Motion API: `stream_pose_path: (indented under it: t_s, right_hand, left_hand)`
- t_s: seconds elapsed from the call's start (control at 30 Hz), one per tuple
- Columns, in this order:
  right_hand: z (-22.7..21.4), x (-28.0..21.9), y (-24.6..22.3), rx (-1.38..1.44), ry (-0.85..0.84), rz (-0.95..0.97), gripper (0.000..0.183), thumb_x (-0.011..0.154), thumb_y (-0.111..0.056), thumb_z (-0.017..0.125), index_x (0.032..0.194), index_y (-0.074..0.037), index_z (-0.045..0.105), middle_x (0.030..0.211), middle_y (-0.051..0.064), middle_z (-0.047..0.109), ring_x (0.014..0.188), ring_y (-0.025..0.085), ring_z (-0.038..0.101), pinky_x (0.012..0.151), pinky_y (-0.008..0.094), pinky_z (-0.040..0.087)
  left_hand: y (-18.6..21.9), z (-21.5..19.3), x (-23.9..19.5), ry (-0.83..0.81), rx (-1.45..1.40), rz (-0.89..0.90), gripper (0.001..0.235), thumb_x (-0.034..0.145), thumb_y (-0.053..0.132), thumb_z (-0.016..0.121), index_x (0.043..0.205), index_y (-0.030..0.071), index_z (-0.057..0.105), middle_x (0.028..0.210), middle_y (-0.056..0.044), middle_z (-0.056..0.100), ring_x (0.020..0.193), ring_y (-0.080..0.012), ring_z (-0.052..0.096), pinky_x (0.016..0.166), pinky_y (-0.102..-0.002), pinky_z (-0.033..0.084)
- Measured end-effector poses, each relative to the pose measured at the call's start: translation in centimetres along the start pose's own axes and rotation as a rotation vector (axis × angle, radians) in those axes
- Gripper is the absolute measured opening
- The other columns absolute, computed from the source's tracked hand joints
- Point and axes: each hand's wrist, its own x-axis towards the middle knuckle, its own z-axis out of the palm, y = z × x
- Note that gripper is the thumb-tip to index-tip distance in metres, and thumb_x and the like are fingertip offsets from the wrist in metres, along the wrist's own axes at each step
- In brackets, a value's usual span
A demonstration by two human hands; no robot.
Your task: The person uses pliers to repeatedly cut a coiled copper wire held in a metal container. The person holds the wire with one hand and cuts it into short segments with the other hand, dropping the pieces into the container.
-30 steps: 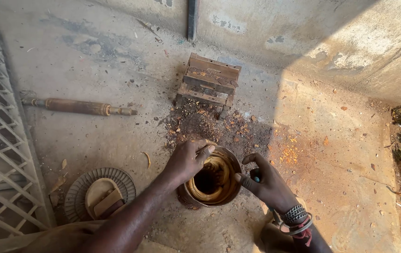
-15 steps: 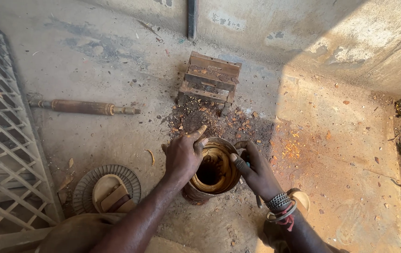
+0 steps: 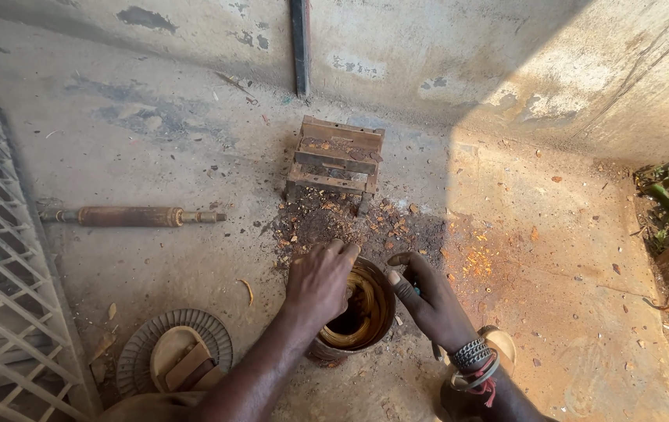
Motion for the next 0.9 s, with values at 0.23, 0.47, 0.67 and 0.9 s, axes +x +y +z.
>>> stream_pose_path:
  t_s: [0.23,0.47,0.67,0.9]
  right_hand:
    - [-2.0,0.6,-0.9,-0.004,0.05,0.087,0.044,0.095,-0.046,0.057,0.122,-0.012,0.062,0.079,0.008,0.075,0.063,0.016,0.064,0.062,0.035,0.053]
    - [-2.3,0.6,-1.2,0.039,0.12,-0.007,0.04,0.099,-0.042,0.055,0.123,-0.01,0.061,0.078,0.005,0.068,0.065,0.013,0.062,0.062,0.032,0.053]
    - [-2.9,-0.4,-1.7,0.409,0.292,-0.185,0.043,0.104,-0.029,0.055,0.141,-0.009,0.045,0.088,0.003,0.055,0.064,0.01,0.048,0.055,0.027,0.045]
    - [-2.2,-1.6,-3.8,0.849,0.323,-0.612,0.062,0.109,-0.02,0.059,0.16,-0.021,0.024,0.129,0.011,0.046,0.104,0.018,0.053,0.079,0.036,0.053]
  left_hand:
    - [0.6,2.9,1.6,-0.073,0.211,0.057,0.055,0.091,0.008,0.07,0.143,0.006,0.052,0.078,-0.003,0.06,0.062,-0.0124,0.055,0.042,-0.027,0.049]
    - [-0.3,3.6,2.3,-0.107,0.201,0.061,0.018,0.099,-0.002,0.061,0.115,0.006,0.064,0.073,-0.004,0.061,0.055,-0.0119,0.058,0.038,-0.025,0.054]
    - [-0.1,1.7,1.3,-0.082,0.005,0.045,0.041,0.089,-0.004,0.067,0.128,0.006,0.063,0.082,-0.01,0.068,0.068,-0.0179,0.067,0.051,-0.031,0.062]
    - [1.5,-3.3,1.0,0.313,-0.681,0.426,0.048,0.092,0.025,0.086,0.121,-0.006,0.064,0.118,-0.027,0.071,0.107,-0.0317,0.073,0.094,-0.043,0.062]
